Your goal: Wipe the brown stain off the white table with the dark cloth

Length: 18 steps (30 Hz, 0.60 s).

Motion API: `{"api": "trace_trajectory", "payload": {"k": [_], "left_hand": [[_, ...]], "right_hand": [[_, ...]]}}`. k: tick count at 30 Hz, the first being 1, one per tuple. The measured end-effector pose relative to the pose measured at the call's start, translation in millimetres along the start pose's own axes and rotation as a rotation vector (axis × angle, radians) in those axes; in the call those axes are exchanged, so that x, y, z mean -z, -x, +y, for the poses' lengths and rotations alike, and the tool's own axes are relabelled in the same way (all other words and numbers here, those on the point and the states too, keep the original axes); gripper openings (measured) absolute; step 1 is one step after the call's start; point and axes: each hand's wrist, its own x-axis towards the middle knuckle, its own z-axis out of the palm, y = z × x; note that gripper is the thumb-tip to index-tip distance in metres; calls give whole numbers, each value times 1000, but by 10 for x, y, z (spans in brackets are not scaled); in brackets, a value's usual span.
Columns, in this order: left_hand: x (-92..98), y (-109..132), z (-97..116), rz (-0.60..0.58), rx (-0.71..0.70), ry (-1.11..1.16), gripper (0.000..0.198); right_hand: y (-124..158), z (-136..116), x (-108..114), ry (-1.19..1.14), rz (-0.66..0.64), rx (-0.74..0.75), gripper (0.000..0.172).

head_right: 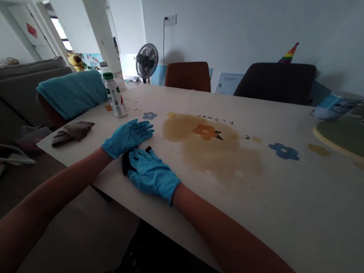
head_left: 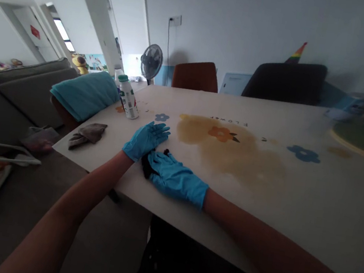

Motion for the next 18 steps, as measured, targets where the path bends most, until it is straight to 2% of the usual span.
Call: {"api": "trace_trajectory", "payload": {"k": [6, 8, 10, 13, 15, 18], "left_hand": [[-83, -101, 481, -19, -199, 102, 49], [-83, -61, 604, -42, -239, 125, 49], [-83, 39, 630, -73, -246, 145, 49], [-87, 245, 458, -91, -198, 182, 51], [-78, 356, 245, -75, -121, 192, 49], [-23, 404, -77, 37, -38, 151, 42]], "right_hand": [[912, -220, 86, -24, -19, 93, 73], [1101, -272, 77, 7, 8, 84, 76], [1152, -287, 30, 39, 32, 63, 74], [937, -230, -61, 41, 56, 6, 71], [634, -161, -88, 9, 55, -60, 71], [111, -71, -52, -27, 26, -209, 70]]}}
